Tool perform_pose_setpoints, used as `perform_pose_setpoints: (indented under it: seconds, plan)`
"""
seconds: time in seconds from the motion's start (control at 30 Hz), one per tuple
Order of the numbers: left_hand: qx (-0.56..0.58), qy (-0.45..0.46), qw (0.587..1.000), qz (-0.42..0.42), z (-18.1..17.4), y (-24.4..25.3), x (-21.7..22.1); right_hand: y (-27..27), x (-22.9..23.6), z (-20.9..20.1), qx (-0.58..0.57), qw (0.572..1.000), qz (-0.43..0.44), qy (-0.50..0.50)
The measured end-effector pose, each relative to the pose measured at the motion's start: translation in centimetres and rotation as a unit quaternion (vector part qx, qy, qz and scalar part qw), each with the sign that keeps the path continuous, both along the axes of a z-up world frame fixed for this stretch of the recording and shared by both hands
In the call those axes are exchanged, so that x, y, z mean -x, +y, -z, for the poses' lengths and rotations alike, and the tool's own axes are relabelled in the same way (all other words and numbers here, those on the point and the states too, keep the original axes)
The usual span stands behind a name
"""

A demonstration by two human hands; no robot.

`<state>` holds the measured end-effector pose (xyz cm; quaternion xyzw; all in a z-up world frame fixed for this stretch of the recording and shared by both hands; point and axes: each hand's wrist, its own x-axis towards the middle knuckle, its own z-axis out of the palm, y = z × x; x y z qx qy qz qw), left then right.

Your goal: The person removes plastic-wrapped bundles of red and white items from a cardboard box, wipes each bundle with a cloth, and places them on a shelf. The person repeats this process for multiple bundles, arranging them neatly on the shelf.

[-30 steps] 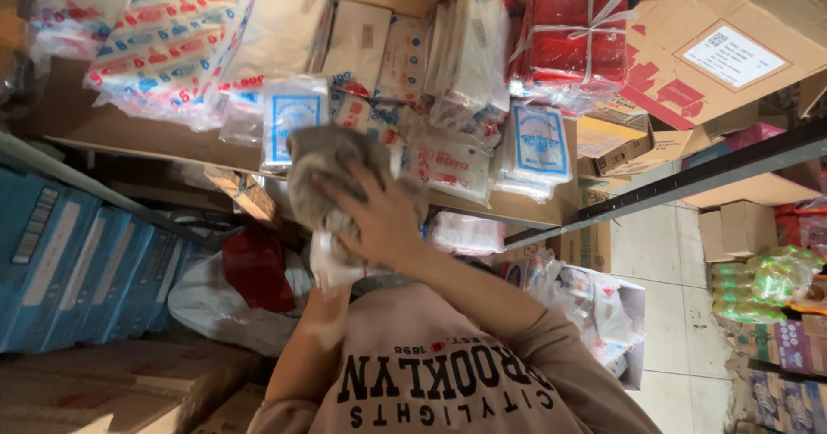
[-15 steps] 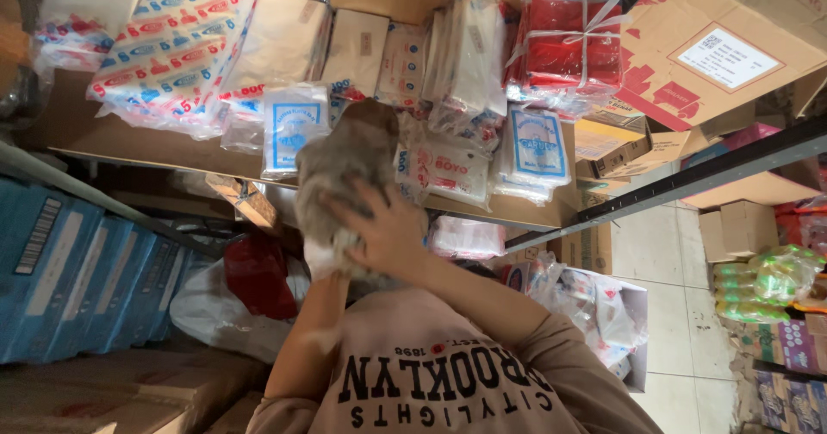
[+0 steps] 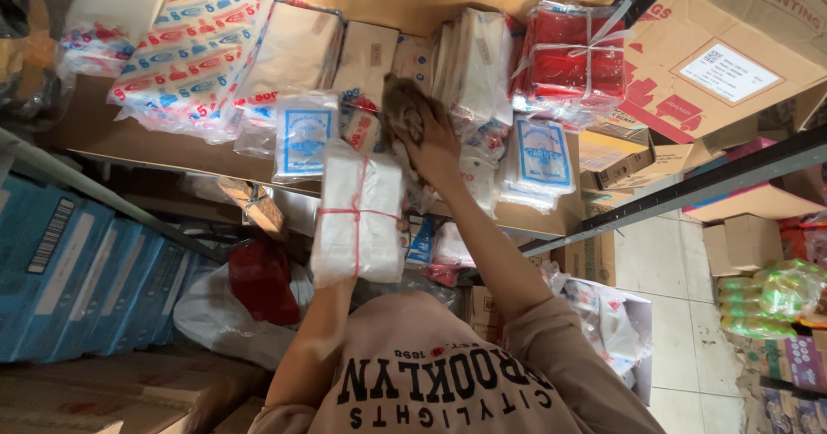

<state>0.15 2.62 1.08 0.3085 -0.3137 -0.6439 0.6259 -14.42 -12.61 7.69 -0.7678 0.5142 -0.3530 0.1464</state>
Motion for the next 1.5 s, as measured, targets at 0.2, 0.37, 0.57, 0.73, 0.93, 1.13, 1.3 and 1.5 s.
perform_pose_setpoints:
  seconds: [0.2, 0.37, 0.57, 0.73, 0.93, 1.13, 1.3, 1.5]
  plan:
    - [0.013, -0.032, 0.999, 0.016, -1.1, -0.9, -0.4, -3.1, 0.8, 1.1, 0.034, 0.987, -0.154, -0.007]
    - [0.003, -0.009, 1.0, 0.005, -1.0, -2.4, -1.2, 0.9, 2.3, 2.6, -0.02, 0.976, -0.095, -0.195]
    - [-0.06, 0.036, 0.997, 0.019, 0.0, -6.5, 1.0, 9.6, 5.5, 2.0, -0.309, 0.822, -0.177, -0.444]
    - [-0.119, -0.039, 0.986, 0.114, 0.1, -9.2, 7.5, 9.2, 10.7, 0.5, -0.347, 0.765, -0.032, -0.542]
    - [-0.106, -0.173, 0.972, 0.121, -1.2, -11.2, 12.8, 6.9, 21.0, -0.3, -0.166, 0.861, 0.112, -0.468]
    - [0.096, -0.227, 0.958, 0.148, 0.4, -12.8, 17.7, 1.7, 27.9, 0.7, -0.162, 0.866, 0.086, -0.465]
    - [0.175, -0.389, 0.898, 0.11, 2.7, -14.6, 22.2, -1.1, 28.1, 3.6, -0.218, 0.88, 0.191, -0.376]
    - [0.228, -0.574, 0.786, 0.021, 4.1, -14.6, 23.6, -1.2, 28.3, 3.8, -0.29, 0.86, 0.18, -0.38]
